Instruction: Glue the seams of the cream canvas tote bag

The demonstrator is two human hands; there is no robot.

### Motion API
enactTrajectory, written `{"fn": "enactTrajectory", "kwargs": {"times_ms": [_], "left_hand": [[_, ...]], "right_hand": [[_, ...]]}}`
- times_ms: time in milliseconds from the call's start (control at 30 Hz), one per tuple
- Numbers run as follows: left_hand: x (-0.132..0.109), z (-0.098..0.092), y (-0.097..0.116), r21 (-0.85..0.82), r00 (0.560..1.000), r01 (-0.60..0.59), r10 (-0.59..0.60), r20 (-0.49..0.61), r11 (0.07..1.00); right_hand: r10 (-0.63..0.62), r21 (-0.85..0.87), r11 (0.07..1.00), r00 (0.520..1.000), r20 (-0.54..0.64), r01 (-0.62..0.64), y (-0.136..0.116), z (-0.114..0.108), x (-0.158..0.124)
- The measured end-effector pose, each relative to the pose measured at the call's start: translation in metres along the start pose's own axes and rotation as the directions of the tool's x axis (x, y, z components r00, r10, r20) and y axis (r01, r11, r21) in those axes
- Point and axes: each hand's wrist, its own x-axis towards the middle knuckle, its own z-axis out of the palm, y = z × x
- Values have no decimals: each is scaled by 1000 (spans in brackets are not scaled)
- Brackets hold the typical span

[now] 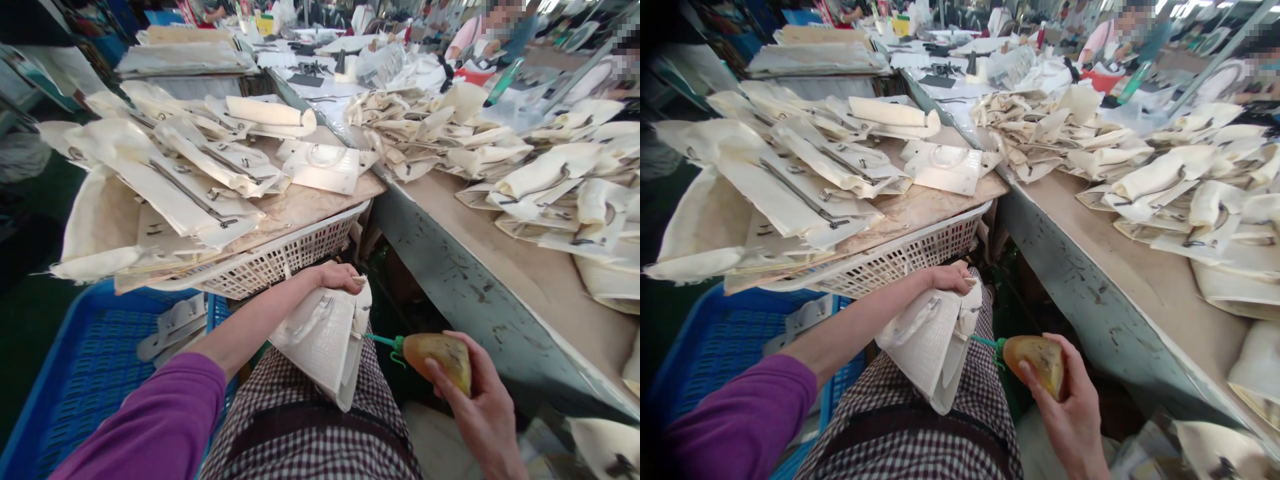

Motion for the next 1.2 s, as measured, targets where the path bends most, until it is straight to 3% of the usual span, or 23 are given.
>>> {"fn": "enactTrajectory", "kwargs": {"times_ms": [467, 700, 833, 1100, 1200], "left_hand": [[-2, 4, 7, -37, 999, -23, 24, 30, 999], [-1, 5, 4, -39, 1000, 3, -2, 28, 999], [1, 4, 2, -37, 1000, 8, -8, 9, 999], [0, 3, -1, -91, 1000, -18, 18, 9, 996], [-1, 3, -1, -109, 1000, -14, 16, 21, 994]], "right_hand": [[85, -23, 996, 982, 167, -83, -17, -11, -16], [48, -4, 999, 998, 48, -48, -12, -7, -4], [-5, -11, 1000, 997, 71, 5, -6, -6, 3], [92, -16, 996, 971, 221, -91, -9, -12, -26], [110, -3, 994, 974, 199, -112, -9, -13, -30]]}}
